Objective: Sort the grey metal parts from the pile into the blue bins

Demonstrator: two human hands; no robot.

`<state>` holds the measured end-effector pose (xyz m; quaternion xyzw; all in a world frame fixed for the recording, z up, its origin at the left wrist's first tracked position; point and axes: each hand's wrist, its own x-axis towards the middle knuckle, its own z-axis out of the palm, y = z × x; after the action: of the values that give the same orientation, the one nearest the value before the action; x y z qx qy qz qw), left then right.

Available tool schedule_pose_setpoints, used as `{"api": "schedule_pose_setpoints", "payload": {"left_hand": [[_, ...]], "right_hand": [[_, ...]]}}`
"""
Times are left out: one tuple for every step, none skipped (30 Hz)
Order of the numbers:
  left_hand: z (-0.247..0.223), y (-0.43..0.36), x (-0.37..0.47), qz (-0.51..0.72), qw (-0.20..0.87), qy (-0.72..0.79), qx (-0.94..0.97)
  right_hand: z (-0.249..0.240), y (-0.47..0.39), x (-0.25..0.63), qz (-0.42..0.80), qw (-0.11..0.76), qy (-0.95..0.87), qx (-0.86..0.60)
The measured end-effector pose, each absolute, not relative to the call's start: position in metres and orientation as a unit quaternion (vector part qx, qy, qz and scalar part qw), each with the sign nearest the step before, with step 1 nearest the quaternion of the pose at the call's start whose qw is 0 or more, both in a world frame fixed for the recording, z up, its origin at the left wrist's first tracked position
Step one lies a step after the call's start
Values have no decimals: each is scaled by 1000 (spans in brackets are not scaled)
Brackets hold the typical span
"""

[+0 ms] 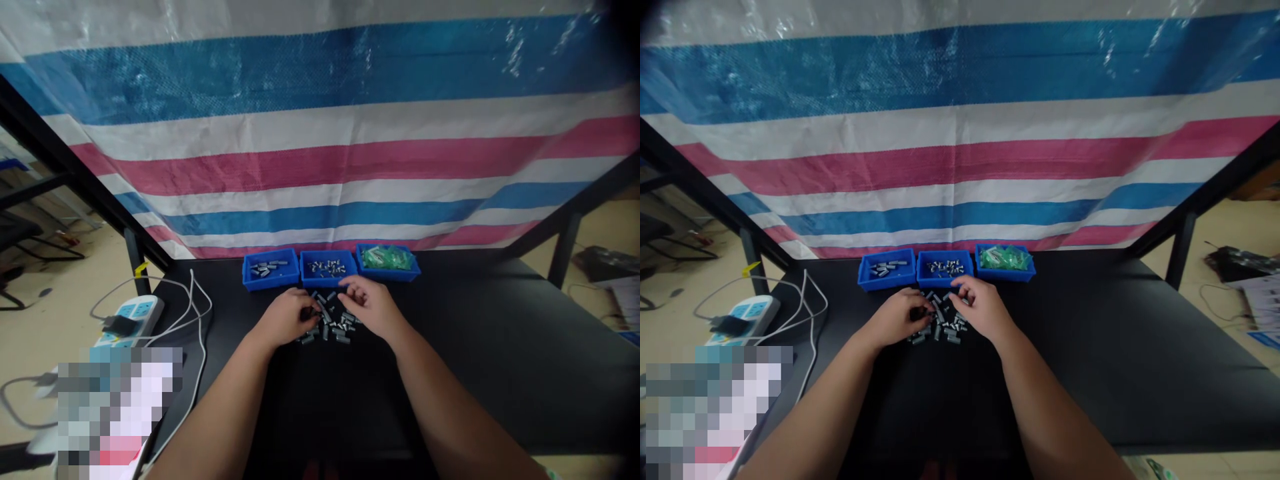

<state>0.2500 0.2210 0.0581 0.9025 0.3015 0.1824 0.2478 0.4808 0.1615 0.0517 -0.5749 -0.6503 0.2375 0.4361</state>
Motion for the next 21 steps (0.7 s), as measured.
{"api": "schedule_pose_setpoints", "payload": {"left_hand": [[57,221,251,183,240,307,903],[55,221,252,182,235,313,902],[54,220,252,181,233,319,901],[52,220,253,180,233,323,899],[52,220,254,180,236,325,898],[51,220,254,179,238,326,897],[51,219,255,180,241,327,896],[51,219,255,181,242,328,895],[51,219,256,184,242,328,895],[51,218,256,186,241,328,894],[51,218,256,189,239,327,894],[51,218,256,192,238,327,894],[51,218,256,194,238,326,894],[50,218,256,197,238,327,893],[49,219,256,199,239,327,892],[48,219,255,200,240,327,892],[47,220,255,200,241,325,893],[47,220,254,198,241,323,893],[46,221,254,196,241,320,895],[45,221,254,194,240,319,896],[45,222,253,191,239,318,897]], "right_hand": [[51,161,482,210,393,-684,-578],[51,160,483,191,354,-711,-577],[50,159,483,179,321,-729,-577],[49,159,482,172,296,-741,-578],[47,159,480,167,278,-746,-582],[46,160,478,163,263,-749,-586],[46,160,476,158,251,-750,-591],[45,161,474,153,242,-751,-595],[46,161,472,148,236,-753,-596],[47,161,471,145,234,-757,-593],[48,161,471,142,236,-761,-587],[50,161,471,143,241,-765,-580],[52,160,472,149,250,-765,-574],[55,159,473,163,261,-761,-571],[57,158,475,182,275,-753,-569],[59,157,476,206,290,-742,-568],[61,156,477,233,307,-731,-563],[63,155,478,259,323,-723,-553],[64,154,479,283,337,-716,-541],[65,154,479,305,350,-711,-529],[66,153,480,323,358,-706,-518]]}}
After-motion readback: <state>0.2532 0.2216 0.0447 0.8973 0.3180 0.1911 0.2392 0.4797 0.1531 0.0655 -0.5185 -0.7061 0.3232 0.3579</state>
